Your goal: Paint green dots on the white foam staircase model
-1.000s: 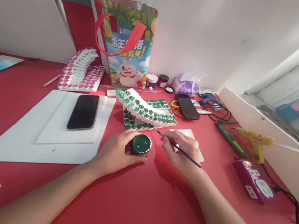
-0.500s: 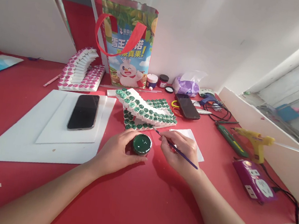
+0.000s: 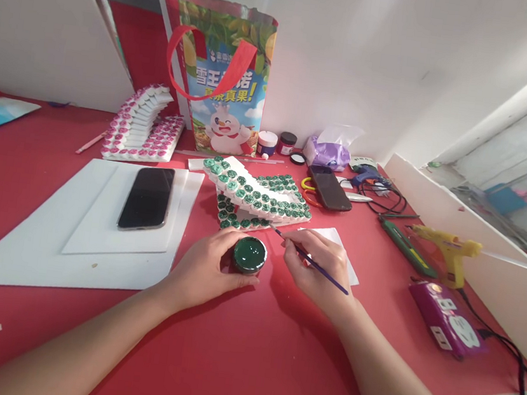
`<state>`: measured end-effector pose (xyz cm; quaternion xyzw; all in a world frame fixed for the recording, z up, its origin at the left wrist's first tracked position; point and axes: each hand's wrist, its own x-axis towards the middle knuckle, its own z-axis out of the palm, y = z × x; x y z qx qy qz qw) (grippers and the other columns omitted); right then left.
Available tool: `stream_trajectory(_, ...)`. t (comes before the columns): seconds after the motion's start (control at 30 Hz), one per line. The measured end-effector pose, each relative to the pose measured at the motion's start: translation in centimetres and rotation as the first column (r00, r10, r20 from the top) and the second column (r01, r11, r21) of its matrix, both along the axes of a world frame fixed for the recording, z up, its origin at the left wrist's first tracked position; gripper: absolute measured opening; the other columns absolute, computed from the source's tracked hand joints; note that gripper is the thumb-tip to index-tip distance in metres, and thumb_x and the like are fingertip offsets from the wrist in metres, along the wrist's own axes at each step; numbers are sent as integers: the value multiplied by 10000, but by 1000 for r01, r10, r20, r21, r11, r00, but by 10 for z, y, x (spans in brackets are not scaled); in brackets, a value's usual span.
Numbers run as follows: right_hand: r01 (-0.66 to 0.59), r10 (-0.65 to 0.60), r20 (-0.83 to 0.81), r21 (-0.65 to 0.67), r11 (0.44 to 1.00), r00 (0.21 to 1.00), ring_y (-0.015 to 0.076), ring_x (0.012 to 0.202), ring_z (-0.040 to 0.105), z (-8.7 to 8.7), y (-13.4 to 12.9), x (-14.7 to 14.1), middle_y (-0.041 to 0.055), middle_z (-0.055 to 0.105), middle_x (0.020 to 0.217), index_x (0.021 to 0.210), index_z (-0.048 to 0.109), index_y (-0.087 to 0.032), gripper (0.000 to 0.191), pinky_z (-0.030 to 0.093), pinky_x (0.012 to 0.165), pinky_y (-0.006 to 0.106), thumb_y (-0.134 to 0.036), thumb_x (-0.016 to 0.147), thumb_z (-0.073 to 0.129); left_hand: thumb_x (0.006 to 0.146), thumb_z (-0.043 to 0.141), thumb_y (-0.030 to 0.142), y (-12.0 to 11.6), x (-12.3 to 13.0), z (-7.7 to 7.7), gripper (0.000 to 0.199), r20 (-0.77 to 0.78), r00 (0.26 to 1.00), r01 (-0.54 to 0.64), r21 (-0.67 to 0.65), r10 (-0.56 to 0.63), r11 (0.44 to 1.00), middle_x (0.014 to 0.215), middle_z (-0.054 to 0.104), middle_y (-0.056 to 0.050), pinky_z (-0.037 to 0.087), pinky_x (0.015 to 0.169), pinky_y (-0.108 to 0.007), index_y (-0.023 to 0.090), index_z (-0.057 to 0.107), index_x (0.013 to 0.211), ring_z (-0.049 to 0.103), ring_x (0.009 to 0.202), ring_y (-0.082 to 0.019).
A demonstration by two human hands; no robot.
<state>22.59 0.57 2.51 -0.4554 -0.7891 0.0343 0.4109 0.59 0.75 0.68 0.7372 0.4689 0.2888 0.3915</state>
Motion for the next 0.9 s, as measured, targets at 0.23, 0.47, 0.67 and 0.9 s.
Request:
stream_trajectory(0.23,0,0,-23,5,1000,1000,109,557,605,1,0,-2,24,732,736,837,689,-196,146,477,564,223,-115,882,577,756,814,485,0,0,1,509,12,1000,6,-24,-5,1000,1201,670,-54,513,931,-372,243,632,1165,643,1121,-286)
stream_trajectory(0.47,6,-6,1,-7,1000,1000,108,564,595,2,1,0,20,713,725,837,702,-197,154,469,567,225,-111,874,580,754,818,467,0,0,0,488,16,1000,-2,-23,2,1000,1173,671,-37,517,903,-348,248,641,1153,651,1083,-266)
stream_trajectory(0.67,-11,11,-6,-2,1000,1000,103,556,577,1,0,-1,19,708,736,860,705,-198,162,469,566,229,-117,885,567,754,821,462,0,0,-1,500,20,1000,-2,-21,2,1000,1198,669,-39,516,915,-347,252,639,1170,648,1106,-269)
stream_trajectory(0.9,-4,4,-10,16,1000,1000,101,567,588,1,0,-2,28,712,749,869,710,-186,154,480,581,227,-114,886,576,748,826,471,0,0,-1,517,13,1000,-4,-13,4,1000,1208,673,-33,519,924,-343,253,641,1179,651,1115,-267)
